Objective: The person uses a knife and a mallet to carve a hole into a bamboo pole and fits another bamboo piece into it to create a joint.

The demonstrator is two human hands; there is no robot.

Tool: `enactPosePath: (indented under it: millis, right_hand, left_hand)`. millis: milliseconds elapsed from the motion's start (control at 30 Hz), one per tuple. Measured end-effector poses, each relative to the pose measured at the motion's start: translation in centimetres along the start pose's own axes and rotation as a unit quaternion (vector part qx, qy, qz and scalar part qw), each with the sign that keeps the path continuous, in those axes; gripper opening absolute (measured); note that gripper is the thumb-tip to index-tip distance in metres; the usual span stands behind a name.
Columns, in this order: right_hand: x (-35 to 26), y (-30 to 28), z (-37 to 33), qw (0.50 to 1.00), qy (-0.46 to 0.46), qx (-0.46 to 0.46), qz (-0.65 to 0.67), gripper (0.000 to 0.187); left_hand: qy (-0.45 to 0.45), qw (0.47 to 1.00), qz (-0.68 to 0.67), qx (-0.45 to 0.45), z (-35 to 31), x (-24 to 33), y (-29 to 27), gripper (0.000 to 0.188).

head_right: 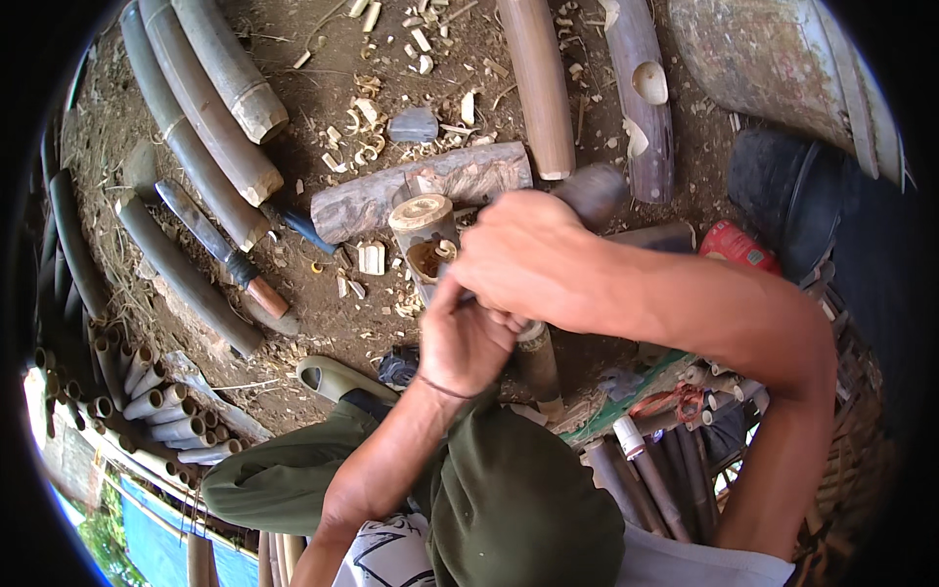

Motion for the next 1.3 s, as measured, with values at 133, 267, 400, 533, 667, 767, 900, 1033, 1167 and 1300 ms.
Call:
enactPosePath:
  millis: [133, 267, 400, 533, 667, 767, 900, 1033, 1167, 1300]
  right_hand:
    - [0.5, 4.8, -2.0, 0.994, 0.027, 0.045, 0.099, 0.023]
    - [-2.2, 8.7, -2.4, 0.949, 0.132, 0.183, 0.221, 0.025]
    - [-5.3, 12.2, -0.4, 0.844, 0.176, 0.344, 0.371, 0.029]
    - [-7.9, 14.2, 2.7, 0.770, 0.229, 0.378, 0.459, 0.029]
    - [-8.8, 14.7, 5.2, 0.728, 0.251, 0.434, 0.468, 0.029]
    - [-8.9, 14.3, 5.1, 0.730, 0.216, 0.432, 0.483, 0.031]
    - [-7.0, 13.2, 0.7, 0.808, 0.095, 0.410, 0.412, 0.057]
    - [-4.0, 7.5, -4.0, 0.975, 0.132, 0.156, 0.092, 0.043]
    - [-2.5, 4.5, -3.2, 0.995, 0.058, 0.064, 0.045, 0.030]
    - [-1.3, 4.8, -2.6, 0.979, 0.043, 0.038, 0.194, 0.027]
  left_hand:
    - [0.012, 0.997, 0.075, 0.032, 0.2, -1.4, -2.4, 0.033]
    - [0.010, 0.914, 0.331, 0.233, -1.6, 0.5, -2.4, 0.035]
    - [-0.005, 0.784, 0.559, 0.271, -2.6, 3.5, -2.7, 0.048]
    - [0.018, 0.575, 0.787, 0.224, -2.9, 6.5, -1.6, 0.031]
    - [0.097, 0.322, 0.933, 0.130, -2.3, 8.2, -2.0, 0.018]
    - [0.138, 0.298, 0.938, 0.114, -2.4, 8.2, -1.7, 0.017]
    - [0.092, 0.600, 0.761, 0.229, -2.8, 6.4, -1.9, 0.032]
    - [-0.026, 0.951, 0.298, 0.080, -0.7, 0.9, -4.1, 0.045]
    - [-0.059, 0.994, 0.086, -0.019, -0.2, -1.4, -3.7, 0.053]
    - [-0.023, 0.985, 0.157, 0.065, -0.8, -0.5, -4.0, 0.049]
Point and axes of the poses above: each hand's wrist, its own z-axis towards the middle knuckle, its own y-axis out of the palm, x = y × z, the point moved 3 cm from there along z, towards the middle knuckle, and after that the axes turned 10 degrees about -y, right-handed, at the moved point
